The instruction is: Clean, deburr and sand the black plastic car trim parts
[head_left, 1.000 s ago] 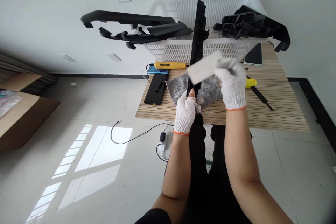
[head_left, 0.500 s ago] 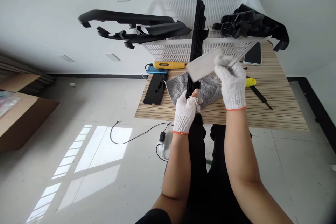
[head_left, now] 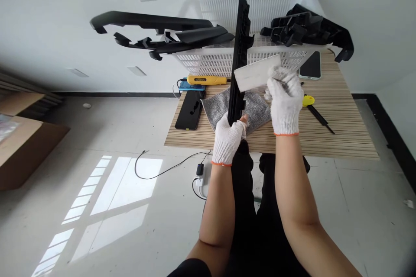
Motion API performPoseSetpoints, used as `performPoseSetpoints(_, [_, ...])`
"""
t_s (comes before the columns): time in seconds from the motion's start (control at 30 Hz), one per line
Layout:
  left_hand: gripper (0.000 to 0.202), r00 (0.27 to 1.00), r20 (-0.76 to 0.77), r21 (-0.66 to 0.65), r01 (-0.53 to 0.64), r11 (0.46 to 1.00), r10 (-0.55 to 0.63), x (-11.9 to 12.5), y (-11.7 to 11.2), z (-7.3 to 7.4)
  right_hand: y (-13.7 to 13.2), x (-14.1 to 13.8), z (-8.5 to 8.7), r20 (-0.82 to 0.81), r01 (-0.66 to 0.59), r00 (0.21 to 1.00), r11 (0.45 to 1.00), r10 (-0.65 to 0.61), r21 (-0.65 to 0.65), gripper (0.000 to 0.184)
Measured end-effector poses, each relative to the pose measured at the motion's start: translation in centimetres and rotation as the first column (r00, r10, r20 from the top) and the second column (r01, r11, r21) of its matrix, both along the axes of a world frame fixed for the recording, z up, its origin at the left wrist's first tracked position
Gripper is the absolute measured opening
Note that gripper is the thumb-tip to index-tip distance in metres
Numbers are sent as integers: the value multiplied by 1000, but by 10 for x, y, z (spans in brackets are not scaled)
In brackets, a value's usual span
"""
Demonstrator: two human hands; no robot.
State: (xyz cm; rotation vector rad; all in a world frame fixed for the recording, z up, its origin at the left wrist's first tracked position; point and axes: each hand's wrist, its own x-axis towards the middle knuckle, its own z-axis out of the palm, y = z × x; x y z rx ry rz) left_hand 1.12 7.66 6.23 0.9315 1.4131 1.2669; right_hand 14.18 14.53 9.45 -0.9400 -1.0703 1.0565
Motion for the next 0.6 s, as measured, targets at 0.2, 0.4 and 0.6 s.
performPoseSetpoints(0.2, [27,1000,7,-2,-14,1000,14,1,-1,1,2,-7,-3,-20,34,999,996,-32,78,11])
performPoseSetpoints(0.4, [25,1000,7,6,-10,1000,9,1,0,2,2,-6,-5,126,-122,986,990,113,69,10])
performPoseSetpoints(0.6, [24,1000,4,-1,-2,1000,2,1,-1,1,6,-3,-8,94,119,987,989,-127,88,11])
